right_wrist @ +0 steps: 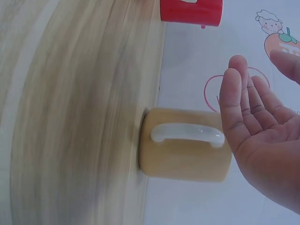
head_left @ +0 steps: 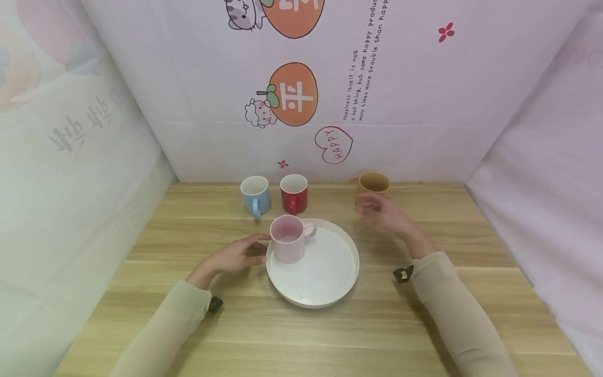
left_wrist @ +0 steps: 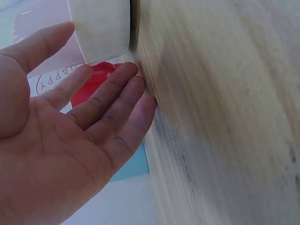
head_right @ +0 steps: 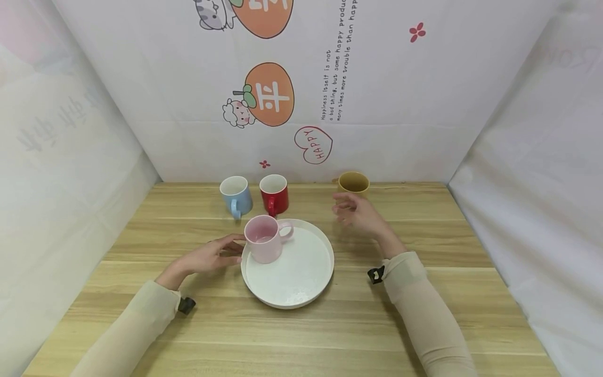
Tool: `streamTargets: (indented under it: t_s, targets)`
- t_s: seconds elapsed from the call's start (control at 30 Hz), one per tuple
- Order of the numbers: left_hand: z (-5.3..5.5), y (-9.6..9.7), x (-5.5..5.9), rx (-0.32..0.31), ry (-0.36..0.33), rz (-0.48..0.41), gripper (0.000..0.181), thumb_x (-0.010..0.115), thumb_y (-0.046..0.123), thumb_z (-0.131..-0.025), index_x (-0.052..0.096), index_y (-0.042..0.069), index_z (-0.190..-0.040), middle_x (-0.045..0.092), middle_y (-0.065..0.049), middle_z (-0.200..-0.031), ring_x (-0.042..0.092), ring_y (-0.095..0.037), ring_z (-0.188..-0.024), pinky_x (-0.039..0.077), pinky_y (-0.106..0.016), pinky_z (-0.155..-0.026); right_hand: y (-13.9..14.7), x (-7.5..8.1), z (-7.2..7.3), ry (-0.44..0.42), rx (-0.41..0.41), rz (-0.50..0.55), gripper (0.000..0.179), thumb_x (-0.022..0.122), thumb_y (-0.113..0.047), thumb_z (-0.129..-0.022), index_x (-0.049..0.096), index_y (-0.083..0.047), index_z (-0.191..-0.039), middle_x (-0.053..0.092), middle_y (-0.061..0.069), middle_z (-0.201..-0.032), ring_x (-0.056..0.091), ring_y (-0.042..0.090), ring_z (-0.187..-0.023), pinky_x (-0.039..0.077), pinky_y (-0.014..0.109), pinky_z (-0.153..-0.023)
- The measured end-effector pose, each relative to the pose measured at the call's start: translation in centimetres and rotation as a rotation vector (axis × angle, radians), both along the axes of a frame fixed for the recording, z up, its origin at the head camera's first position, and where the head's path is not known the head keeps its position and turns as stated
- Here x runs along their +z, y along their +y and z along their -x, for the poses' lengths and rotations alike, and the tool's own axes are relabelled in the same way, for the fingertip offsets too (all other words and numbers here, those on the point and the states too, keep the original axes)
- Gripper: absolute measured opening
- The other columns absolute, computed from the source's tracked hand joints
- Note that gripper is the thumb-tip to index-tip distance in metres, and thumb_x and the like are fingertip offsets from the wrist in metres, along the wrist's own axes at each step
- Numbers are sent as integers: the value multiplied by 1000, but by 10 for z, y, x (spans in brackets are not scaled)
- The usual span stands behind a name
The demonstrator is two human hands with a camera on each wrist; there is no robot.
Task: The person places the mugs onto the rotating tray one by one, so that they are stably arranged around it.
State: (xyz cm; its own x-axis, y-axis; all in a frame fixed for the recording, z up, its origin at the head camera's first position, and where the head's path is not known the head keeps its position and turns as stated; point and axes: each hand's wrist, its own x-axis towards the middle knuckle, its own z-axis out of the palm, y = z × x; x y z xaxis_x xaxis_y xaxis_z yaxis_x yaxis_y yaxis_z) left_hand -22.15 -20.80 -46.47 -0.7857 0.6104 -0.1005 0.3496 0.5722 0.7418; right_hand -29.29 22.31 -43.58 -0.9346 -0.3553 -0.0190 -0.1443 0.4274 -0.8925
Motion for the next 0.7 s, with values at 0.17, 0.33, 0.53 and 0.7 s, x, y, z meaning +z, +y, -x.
streamTargets:
  t_s: [0.17,0.33,0.53,0.7]
  targets:
    - [0,0,0,-13,5,29,62,62,26,-99,37,8,-153,63,-21,-134,60,-36,-127,46,-54,-110,7,-1,1,21,-6,-3,49,63,-20,-99,48,-5,-144,59,23,-136,69,31,-102,58,57,-87]
    - [1,-1,-2,-9,4,-4,58,63,23,-99,40,9,-150,62,-23,-133,60,-39,-125,48,-55,-108,13,0,3,33,-24,-6,47,62,-14,-99,48,-2,-142,60,28,-131,70,23,-93,60,53,-84]
    - [0,-2,-1,-8,4,-4,59,63,24,-99,39,9,-151,63,-22,-132,61,-38,-125,48,-55,-107,17,2,2,37,-56,4,46,61,-15,-100,49,-2,-141,61,30,-127,67,37,-100,61,48,-82]
    - [0,-1,0,-7,11,6,59,63,24,-99,40,9,-150,63,-21,-133,61,-37,-125,49,-53,-107,22,3,1,30,-64,15,48,61,-18,-100,47,-1,-143,60,31,-128,70,34,-100,62,45,-81]
